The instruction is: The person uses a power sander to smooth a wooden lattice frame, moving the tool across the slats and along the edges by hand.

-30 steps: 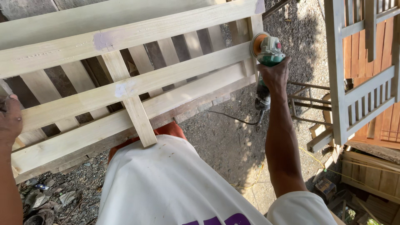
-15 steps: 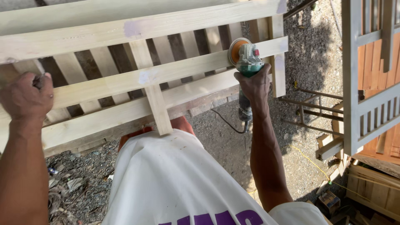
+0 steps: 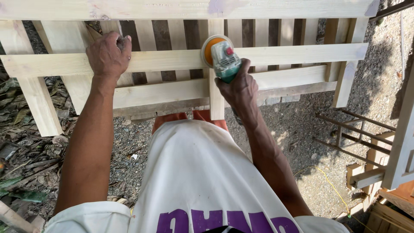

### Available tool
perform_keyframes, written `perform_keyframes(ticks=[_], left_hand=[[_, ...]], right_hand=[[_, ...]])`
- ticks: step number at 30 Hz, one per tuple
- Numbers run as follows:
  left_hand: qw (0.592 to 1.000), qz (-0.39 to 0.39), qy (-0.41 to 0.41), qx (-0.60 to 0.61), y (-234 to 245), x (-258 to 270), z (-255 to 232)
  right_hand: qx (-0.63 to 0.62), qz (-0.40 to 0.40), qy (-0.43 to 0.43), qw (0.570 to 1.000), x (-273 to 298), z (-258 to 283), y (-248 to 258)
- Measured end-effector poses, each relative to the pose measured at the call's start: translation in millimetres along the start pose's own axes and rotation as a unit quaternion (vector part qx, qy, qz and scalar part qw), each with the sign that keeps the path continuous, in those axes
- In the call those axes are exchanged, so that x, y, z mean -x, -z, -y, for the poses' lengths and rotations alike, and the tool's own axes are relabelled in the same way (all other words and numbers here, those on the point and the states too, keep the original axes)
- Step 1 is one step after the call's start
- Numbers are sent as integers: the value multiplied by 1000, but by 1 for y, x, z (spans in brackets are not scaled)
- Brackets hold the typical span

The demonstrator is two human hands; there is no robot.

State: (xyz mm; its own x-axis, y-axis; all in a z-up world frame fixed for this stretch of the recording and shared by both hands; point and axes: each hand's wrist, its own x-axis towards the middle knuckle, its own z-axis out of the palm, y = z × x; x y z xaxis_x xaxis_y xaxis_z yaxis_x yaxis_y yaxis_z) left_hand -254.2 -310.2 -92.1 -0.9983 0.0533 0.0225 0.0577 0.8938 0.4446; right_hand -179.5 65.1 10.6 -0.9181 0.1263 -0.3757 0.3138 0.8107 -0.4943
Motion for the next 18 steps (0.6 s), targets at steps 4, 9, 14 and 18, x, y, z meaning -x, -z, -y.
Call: perform_keyframes(ticks=[4,9,14,18], left_hand=[[1000,-3,1,11,3,-1,0],[1000,-7,-13,15,0,-2,4],[999,36,1,1,-4,-3,11],[1000,18,-15,2,-8,-4,14]], right_hand=[[34,33,36,998,4,50,-30],[47,36,53,997,5,46,-35],[23,-26,34,999,-4,-29,-4],[2,-85,-1,996,-7,-72,34]])
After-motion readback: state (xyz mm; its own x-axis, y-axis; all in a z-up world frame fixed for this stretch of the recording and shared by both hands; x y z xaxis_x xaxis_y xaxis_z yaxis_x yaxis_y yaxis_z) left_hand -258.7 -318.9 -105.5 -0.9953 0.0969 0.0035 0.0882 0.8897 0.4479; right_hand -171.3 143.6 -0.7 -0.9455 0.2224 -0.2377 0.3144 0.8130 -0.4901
